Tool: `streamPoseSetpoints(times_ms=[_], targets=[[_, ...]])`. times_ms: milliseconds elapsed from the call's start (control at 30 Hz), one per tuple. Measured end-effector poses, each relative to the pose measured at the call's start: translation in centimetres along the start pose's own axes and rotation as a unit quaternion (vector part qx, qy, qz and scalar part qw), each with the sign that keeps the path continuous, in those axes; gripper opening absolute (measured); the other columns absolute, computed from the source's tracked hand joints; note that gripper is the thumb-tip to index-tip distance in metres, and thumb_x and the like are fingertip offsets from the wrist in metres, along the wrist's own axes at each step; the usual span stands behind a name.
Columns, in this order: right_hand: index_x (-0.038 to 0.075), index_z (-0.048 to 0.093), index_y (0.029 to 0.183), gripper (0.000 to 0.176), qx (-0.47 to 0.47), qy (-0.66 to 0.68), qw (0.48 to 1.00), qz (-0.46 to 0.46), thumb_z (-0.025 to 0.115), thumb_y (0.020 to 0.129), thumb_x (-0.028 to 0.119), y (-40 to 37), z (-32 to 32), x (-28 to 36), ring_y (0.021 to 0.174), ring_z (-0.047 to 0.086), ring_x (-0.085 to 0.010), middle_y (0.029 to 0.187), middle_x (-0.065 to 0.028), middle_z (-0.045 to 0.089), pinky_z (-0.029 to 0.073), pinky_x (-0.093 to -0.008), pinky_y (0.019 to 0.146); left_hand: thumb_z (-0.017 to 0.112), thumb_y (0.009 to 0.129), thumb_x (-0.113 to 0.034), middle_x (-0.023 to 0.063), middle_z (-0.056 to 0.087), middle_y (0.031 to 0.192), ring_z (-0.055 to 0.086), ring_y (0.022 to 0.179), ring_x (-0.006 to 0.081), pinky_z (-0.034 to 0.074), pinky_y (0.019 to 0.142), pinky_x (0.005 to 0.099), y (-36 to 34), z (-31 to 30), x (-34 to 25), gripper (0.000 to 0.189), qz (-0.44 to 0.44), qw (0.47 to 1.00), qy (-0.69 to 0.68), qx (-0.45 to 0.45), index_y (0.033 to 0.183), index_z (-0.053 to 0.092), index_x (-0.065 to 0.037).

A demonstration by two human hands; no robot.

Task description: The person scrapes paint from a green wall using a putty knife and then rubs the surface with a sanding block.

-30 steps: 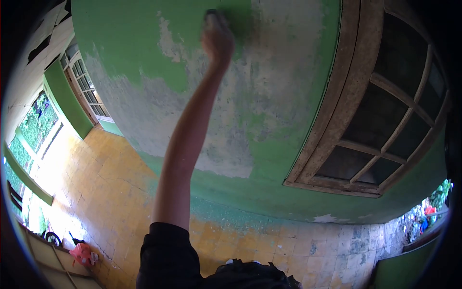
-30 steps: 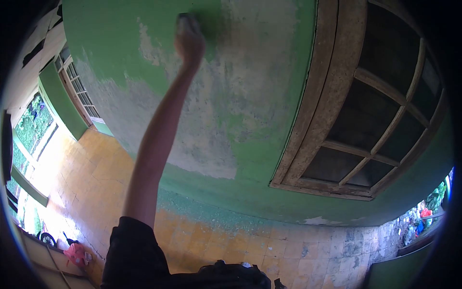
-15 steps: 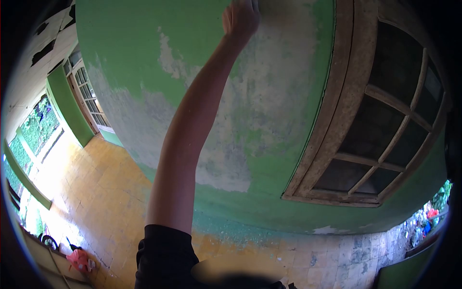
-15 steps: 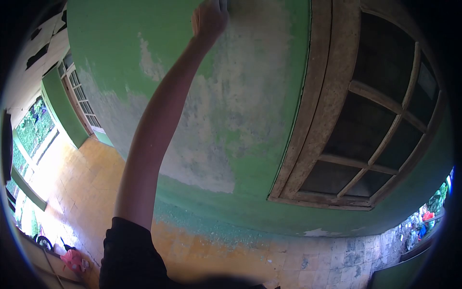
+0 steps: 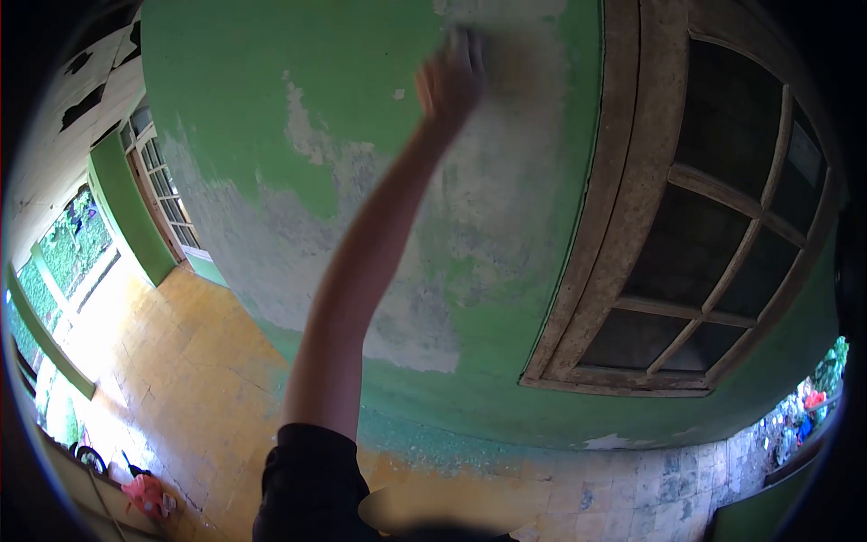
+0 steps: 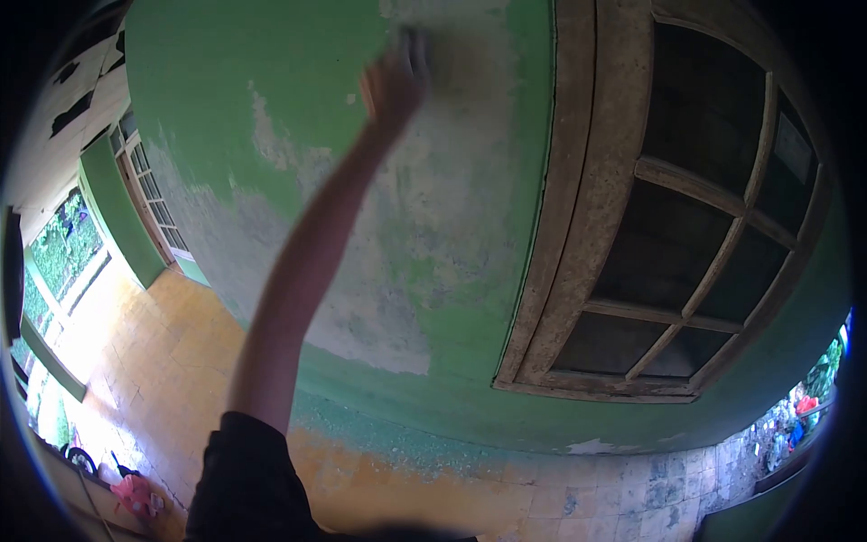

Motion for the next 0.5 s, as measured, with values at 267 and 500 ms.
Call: streamPoseSetpoints(times_ms=[267, 500], targets=[[0.014, 0.051, 0.083, 0.032, 0.005, 0.003, 1.000, 0.012, 0.060, 0.091, 0.044, 0.1, -0.6, -2.0, 0.041, 0.046, -0.0157, 0.058, -0.0022, 0.048, 0.039, -0.0322, 0.038, 0.052, 0.099, -0.038, 0.0215, 0.071, 0.100, 0.067, 0.092, 0.0449, 0.048, 0.087, 0.0635, -3.8, 3.7, -4.0, 0.036, 0.051, 0.999, -0.003, 0.000, 0.123, 0.063, -0.013], [0.014, 0.052, 0.085, 0.031, 0.004, 0.005, 1.000, 0.006, 0.060, 0.092, 0.042, 0.4, -1.2, -2.7, 0.042, 0.047, -0.0159, 0.059, -0.0027, 0.049, 0.039, -0.0322, 0.038, 0.061, 0.095, -0.026, 0.0172, 0.070, 0.096, 0.068, 0.087, 0.0362, 0.055, 0.074, 0.0487, -24.3, 2.5, -1.3, 0.022, 0.220, 0.965, -0.092, 0.113, 0.104, 0.066, -0.007]])
Point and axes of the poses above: each hand's wrist, its own y-axis towards the middle knuckle, its own z-axis out of the palm, x = y × z, the point moved 3 cm from there along y, towards the middle knuckle
